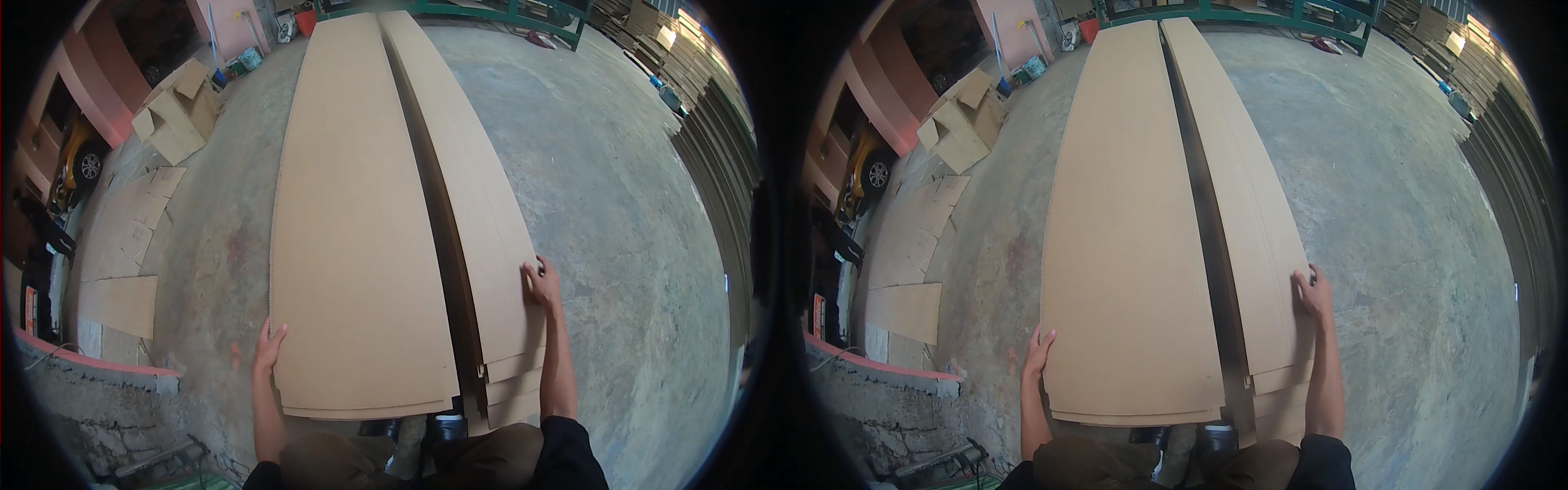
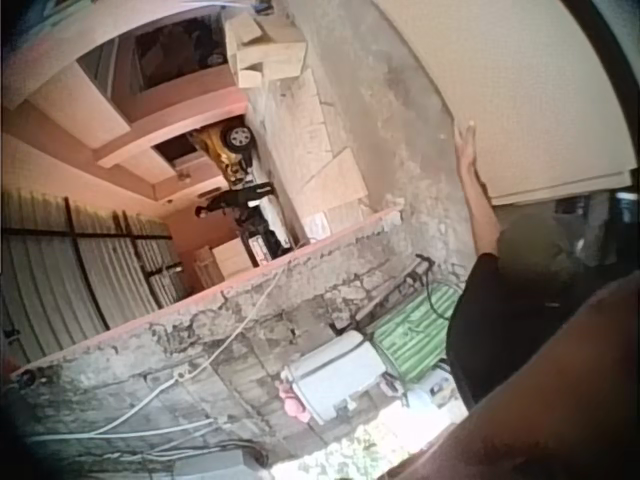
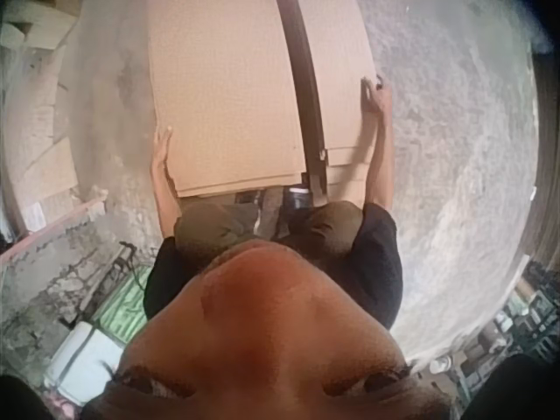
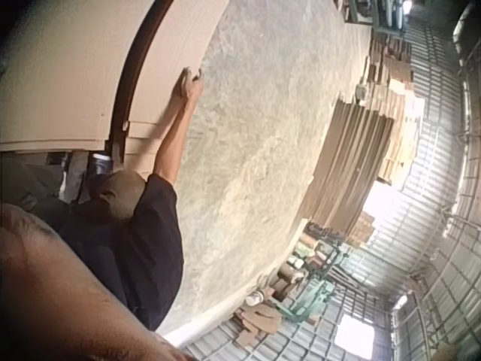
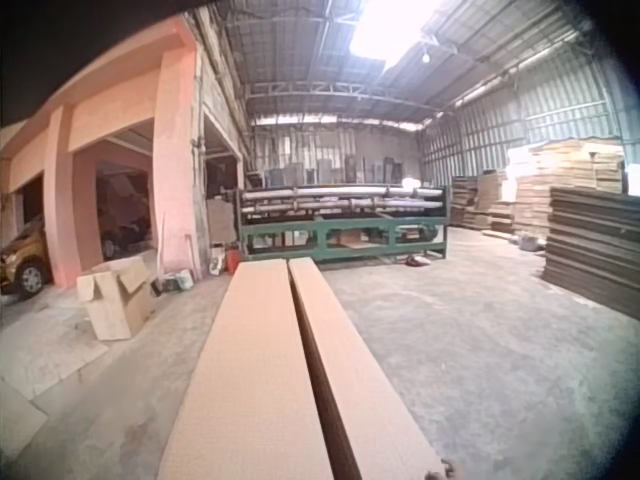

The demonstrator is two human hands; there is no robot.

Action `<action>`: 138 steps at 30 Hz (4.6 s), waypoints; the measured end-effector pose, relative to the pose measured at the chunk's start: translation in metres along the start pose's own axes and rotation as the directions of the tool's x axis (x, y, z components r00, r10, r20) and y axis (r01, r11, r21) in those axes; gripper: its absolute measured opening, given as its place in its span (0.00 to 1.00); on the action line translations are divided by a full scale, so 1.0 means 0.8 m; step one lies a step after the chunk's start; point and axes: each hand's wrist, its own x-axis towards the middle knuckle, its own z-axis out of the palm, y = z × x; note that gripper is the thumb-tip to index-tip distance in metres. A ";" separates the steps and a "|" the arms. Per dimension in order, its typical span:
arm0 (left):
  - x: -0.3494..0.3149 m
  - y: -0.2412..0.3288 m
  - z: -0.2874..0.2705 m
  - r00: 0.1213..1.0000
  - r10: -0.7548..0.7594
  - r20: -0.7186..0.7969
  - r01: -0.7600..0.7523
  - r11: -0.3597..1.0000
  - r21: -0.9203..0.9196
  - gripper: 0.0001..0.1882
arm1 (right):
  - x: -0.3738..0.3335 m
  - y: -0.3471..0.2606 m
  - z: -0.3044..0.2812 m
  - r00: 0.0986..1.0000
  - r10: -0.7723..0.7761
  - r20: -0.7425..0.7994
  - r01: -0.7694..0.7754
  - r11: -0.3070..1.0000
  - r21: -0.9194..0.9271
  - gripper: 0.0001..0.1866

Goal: The person repeatedly picks up large flat cardboard sheets from a pile and places them onto a stack in front of them. The person uses both hands to align the sheets and ensure they are stacked neatly. The task continues throughout the video with the person handling the cardboard one sheet at a time.

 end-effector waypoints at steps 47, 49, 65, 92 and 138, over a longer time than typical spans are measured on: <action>0.038 -0.072 -0.017 0.939 -0.190 0.286 0.312 0.822 -0.477 0.31 | -0.010 0.056 -0.018 0.814 0.125 0.567 -0.443 0.765 0.467 0.42; 0.037 -0.072 -0.018 0.936 -0.201 0.291 0.324 0.814 -0.482 0.31 | -0.008 0.060 -0.017 0.819 0.115 0.562 -0.441 0.752 0.489 0.42; 0.026 -0.057 -0.011 0.937 -0.221 0.271 0.331 0.813 -0.480 0.31 | -0.011 0.060 -0.013 0.848 0.143 0.510 -0.429 0.750 0.504 0.42; 0.035 -0.072 -0.015 0.958 -0.160 0.239 0.259 0.842 -0.473 0.30 | -0.024 0.037 -0.020 0.861 0.177 0.476 -0.426 0.763 0.486 0.42; 0.025 -0.057 -0.010 0.982 -0.104 0.155 0.164 0.877 -0.452 0.29 | -0.029 0.034 -0.014 0.899 0.176 0.400 -0.375 0.782 0.498 0.39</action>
